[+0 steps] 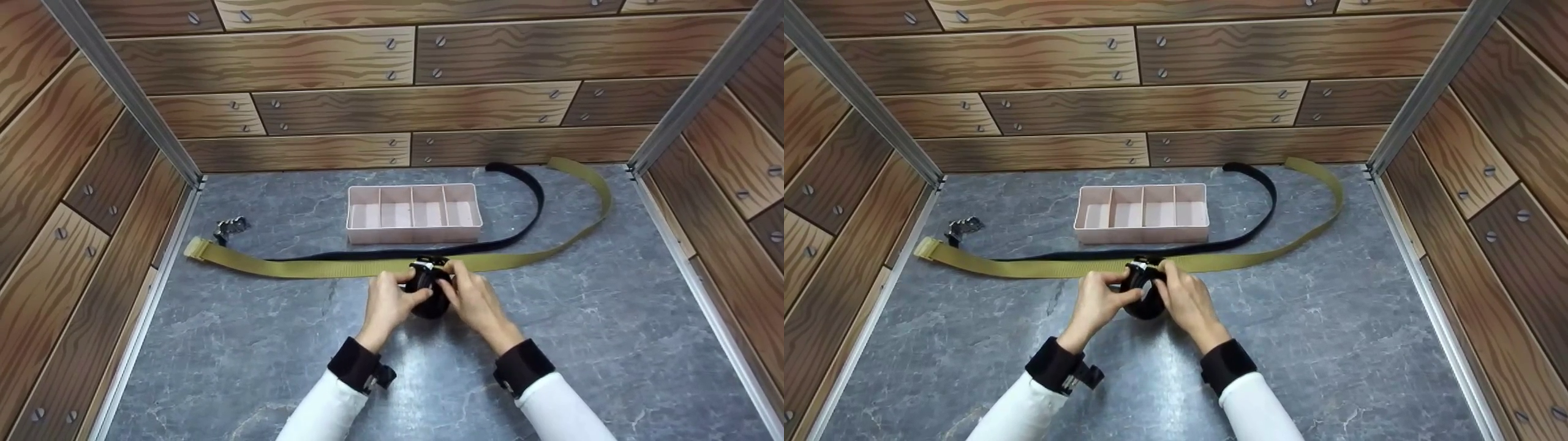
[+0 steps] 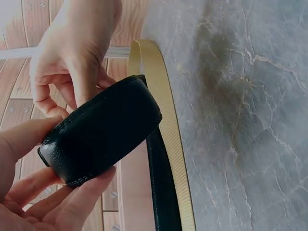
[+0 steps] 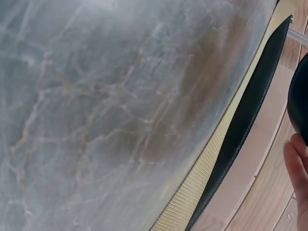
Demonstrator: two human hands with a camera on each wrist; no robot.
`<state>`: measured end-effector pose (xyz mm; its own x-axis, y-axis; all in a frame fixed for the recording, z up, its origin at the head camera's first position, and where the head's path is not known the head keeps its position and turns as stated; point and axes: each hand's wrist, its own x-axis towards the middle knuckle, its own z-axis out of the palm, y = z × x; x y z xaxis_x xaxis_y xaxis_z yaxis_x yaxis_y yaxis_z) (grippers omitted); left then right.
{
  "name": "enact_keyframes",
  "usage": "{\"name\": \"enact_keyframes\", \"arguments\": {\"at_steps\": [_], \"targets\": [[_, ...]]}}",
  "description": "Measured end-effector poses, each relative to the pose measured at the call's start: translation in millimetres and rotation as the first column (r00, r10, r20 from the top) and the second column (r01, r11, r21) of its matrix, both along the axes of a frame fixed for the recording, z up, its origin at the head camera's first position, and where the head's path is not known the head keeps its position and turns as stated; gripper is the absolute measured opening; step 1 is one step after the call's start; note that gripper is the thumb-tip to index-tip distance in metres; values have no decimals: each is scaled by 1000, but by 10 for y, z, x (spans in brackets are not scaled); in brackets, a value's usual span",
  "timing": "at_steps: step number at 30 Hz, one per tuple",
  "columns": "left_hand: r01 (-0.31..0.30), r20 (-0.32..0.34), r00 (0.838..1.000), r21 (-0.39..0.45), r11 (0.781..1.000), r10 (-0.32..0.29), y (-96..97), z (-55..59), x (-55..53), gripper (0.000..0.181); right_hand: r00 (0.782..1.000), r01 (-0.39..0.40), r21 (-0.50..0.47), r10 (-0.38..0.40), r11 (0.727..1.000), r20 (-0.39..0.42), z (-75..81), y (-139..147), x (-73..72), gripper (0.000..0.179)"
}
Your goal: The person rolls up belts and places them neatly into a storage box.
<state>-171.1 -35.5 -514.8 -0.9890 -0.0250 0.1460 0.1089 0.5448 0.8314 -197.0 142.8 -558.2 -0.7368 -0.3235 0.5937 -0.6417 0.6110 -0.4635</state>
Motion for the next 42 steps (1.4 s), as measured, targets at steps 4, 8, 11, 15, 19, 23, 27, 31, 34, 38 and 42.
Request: {"name": "enact_keyframes", "arguments": {"at_steps": [4,8,11,15,19,23,27,31,34,38,42], "targets": [[-44,4,999,-15,999,44,-16,-8,-13,43,999,19,-6,-19,1000,26,-9,-28,5,23],[-82,32,996,-23,996,83,-33,-9,-21,42,996,26,-46,-22,999,82,-29,-56,8,23],[-83,46,995,-31,996,84,-47,-8,-28,42,991,38,-77,-27,996,131,-38,-80,-3,24],[-72,6,997,-70,995,73,-81,7,-45,42,976,26,-95,-4,995,218,-8,-118,-39,25],[-90,-69,994,-122,988,82,-125,6,-61,41,938,-74,-73,94,995,333,62,-140,-102,23],[-98,-118,990,-161,982,80,-161,-15,-65,38,882,-160,12,138,987,450,152,-116,-173,24],[-94,-140,988,-189,977,67,-194,-36,-73,37,889,-109,181,15,977,458,255,-54,-269,26],[-119,-182,980,-216,969,80,-258,-25,-122,36,932,69,323,-176,944,315,321,15,-436,35],[-146,-217,972,-238,960,95,-323,9,-183,35,926,184,382,-290,906,241,317,56,-578,46],[-175,-232,966,-256,951,116,-406,61,-261,35,881,209,467,-373,859,292,255,85,-700,56],[-212,-244,958,-264,941,148,-486,124,-343,34,852,150,529,-381,835,359,173,96,-716,57]]}}
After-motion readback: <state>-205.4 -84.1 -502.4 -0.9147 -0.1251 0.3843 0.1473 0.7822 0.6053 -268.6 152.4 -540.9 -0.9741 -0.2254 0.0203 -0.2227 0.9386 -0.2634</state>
